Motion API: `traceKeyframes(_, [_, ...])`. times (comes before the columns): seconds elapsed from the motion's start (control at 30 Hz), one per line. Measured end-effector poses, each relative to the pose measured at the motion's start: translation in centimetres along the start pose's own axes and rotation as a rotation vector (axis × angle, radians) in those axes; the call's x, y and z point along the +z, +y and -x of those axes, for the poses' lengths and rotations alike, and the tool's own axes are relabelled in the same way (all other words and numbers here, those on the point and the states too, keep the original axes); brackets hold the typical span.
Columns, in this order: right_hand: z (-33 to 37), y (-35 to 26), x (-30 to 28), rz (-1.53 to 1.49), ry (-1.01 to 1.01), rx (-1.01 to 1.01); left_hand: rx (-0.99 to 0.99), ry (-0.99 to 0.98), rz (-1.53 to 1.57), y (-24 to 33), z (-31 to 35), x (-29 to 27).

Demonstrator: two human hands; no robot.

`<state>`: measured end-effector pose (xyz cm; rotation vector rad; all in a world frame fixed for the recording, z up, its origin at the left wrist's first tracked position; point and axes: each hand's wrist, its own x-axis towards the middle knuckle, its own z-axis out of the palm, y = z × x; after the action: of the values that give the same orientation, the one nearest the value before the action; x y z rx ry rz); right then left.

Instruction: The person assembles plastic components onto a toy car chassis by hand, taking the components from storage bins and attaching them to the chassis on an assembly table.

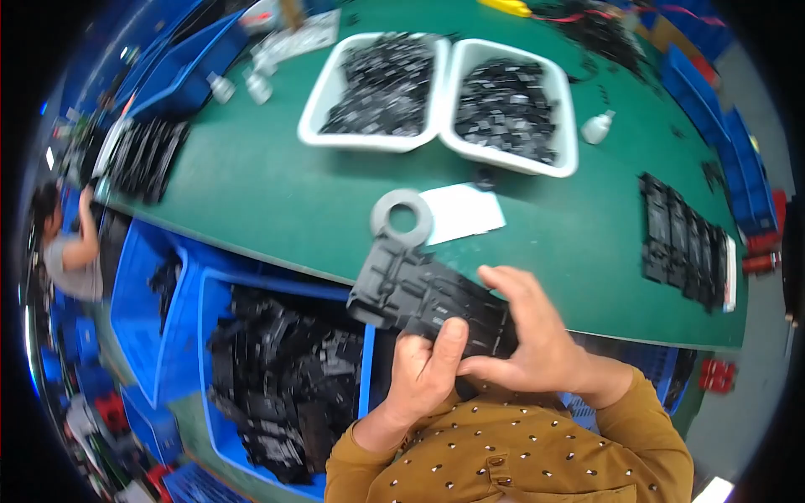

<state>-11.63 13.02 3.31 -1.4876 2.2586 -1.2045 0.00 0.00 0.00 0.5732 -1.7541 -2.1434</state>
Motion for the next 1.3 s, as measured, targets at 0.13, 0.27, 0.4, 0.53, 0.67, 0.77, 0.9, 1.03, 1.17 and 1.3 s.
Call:
traceKeyframes(0.13, [-0.2,-0.1,1.9,0.022,0.210,-0.017,-0.106,-0.183,-0.048,1.9,-1.2,-0.9])
traceKeyframes(0.27, [2.7,1.7,-3.8,-0.114,0.265,0.116,0.108,-0.338,-0.360,3.2,-0.7,3.4])
traceKeyframes(0.4, [7.6,4.2,-11.1,0.252,0.566,0.357,1.225,-0.553,-0.554,11.1,1.3,2.5])
traceKeyframes(0.53, [11.5,10.1,-18.8,0.428,0.872,0.762,1.314,-0.581,-0.377,9.7,-1.6,4.3])
traceKeyframes(0.67, [16.4,14.8,-25.4,0.825,0.896,1.056,1.453,-0.546,-0.191,9.2,-2.6,5.5])
traceKeyframes(0.77, [18.9,17.5,-28.6,0.886,0.857,1.189,1.529,-0.509,-0.065,9.0,-2.9,6.0])
traceKeyframes(0.9, [20.6,20.1,-30.5,0.846,0.798,1.290,1.618,-0.448,0.098,8.7,-2.7,7.2])
traceKeyframes(1.03, [20.6,20.6,-31.0,0.782,0.733,1.383,1.711,-0.377,0.265,8.4,-2.5,8.2])
traceKeyframes(1.17, [20.6,21.9,-30.8,0.865,0.655,1.377,1.800,-0.271,0.404,8.1,-2.8,8.1])
traceKeyframes(1.3, [21.7,24.7,-30.1,0.976,0.636,1.260,1.911,-0.088,0.372,8.3,-0.9,6.1])
